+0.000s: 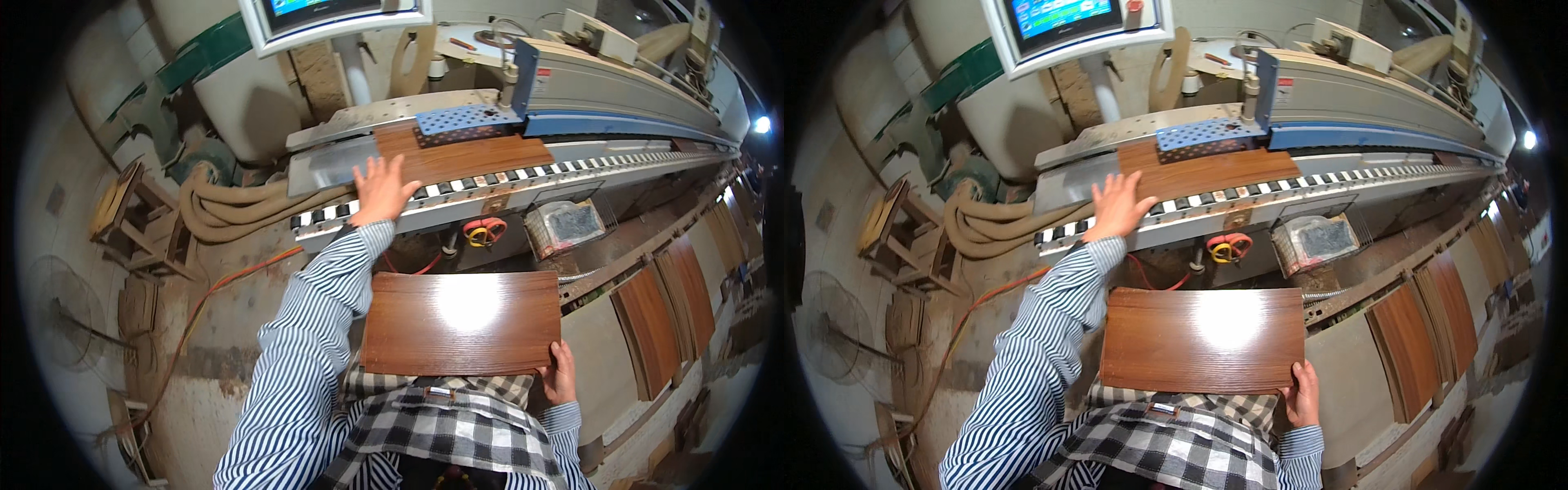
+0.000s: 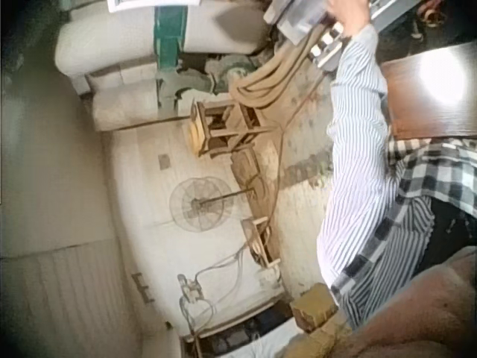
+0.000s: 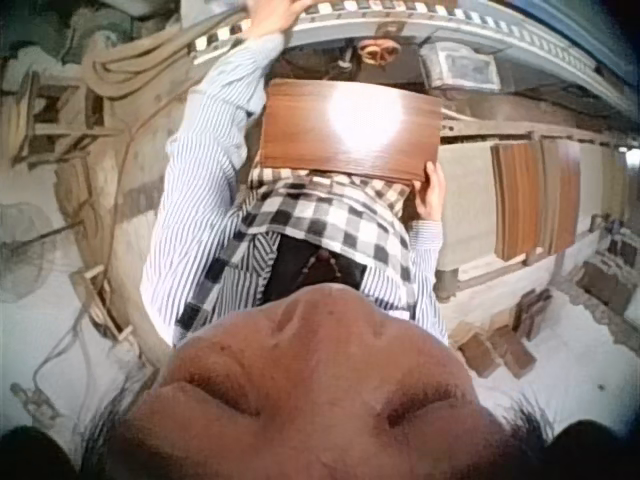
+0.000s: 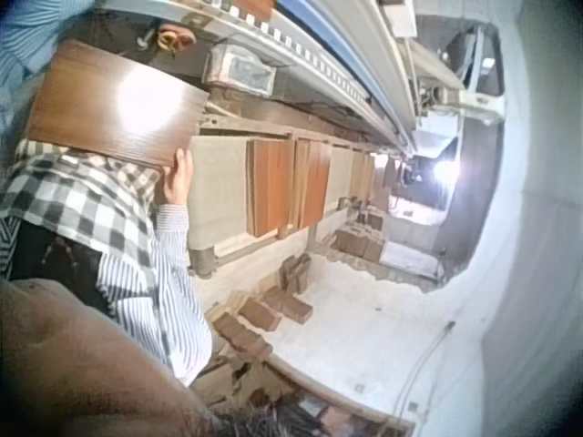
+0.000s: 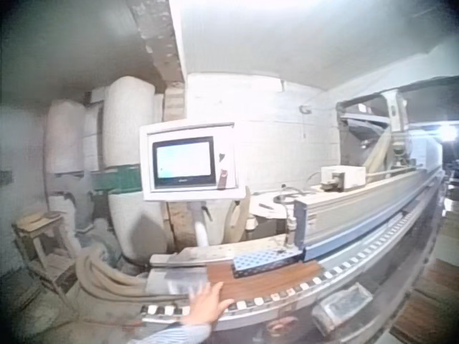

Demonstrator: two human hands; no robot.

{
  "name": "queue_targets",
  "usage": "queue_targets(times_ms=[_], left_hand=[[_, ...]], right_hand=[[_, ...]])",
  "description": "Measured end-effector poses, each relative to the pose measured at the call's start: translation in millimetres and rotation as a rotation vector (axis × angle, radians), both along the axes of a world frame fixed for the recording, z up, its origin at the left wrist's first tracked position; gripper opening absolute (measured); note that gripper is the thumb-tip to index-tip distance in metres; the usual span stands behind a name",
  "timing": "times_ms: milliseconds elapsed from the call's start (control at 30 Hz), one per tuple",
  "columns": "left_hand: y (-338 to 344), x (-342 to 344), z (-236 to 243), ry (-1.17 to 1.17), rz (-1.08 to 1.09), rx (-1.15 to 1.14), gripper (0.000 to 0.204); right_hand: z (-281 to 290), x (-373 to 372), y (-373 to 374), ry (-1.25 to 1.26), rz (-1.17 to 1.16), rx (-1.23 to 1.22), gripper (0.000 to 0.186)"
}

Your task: The person operates a CNC woodworking machine by interacting with a touchscreen control panel and placing wooden planks onto a conveyor belt. They repeatedly load planks one at a time, guide them through the machine, and retrieve them after processing.

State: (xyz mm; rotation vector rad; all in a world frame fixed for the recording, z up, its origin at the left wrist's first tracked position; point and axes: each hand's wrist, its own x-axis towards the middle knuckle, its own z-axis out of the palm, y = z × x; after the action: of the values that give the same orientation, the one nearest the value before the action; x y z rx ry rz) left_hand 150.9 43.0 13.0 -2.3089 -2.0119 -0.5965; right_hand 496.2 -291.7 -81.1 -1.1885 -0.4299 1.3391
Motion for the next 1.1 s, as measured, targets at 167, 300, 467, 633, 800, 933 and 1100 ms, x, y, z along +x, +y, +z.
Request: queue_targets(times_ms=[167, 300, 467, 633, 800, 933, 1100], left_hand=[[-6.9, 23.9, 5.3, 0.416, -0.113, 0.336, 0.05], [-37.6, 12.4, 38.5, 0.526, -0.241, 0.582, 0.035], [-76.0, -15.8, 74.6, 0.503, -0.318, 0.713, 0.028], [-92.4, -37.6, 78.8, 0.488, -0.289, 0.765, 0.028], [-102.5, -57.7, 64.6, 0.29, -0.315, 0.587, 0.04], [-96.8, -79.3, 38.3, 0.178, -0.266, 0.189, 0.062], [-81.4, -115.2, 1.4, 0.001, -0.148, 0.046, 0.061]], right_hand=[[19.5, -4.1, -3.7, -0.122, 0.113, 0.097, 0.038], [-2.5, 11.7, -6.2, -0.06, 0.025, 0.145, 0.039], [14.4, 11.8, 16.4, -0.01, -0.08, 0.216, 0.038], [22.5, 0.5, 72.7, 0.107, -0.014, 0.3, 0.037], [57.4, -43.3, 157.1, 0.101, 0.085, 0.232, 0.032], [72.6, -73.0, 215.7, 0.109, 0.227, 0.179, 0.034], [84.0, -104.7, 240.6, 0.369, 0.219, 0.221, 0.059]])
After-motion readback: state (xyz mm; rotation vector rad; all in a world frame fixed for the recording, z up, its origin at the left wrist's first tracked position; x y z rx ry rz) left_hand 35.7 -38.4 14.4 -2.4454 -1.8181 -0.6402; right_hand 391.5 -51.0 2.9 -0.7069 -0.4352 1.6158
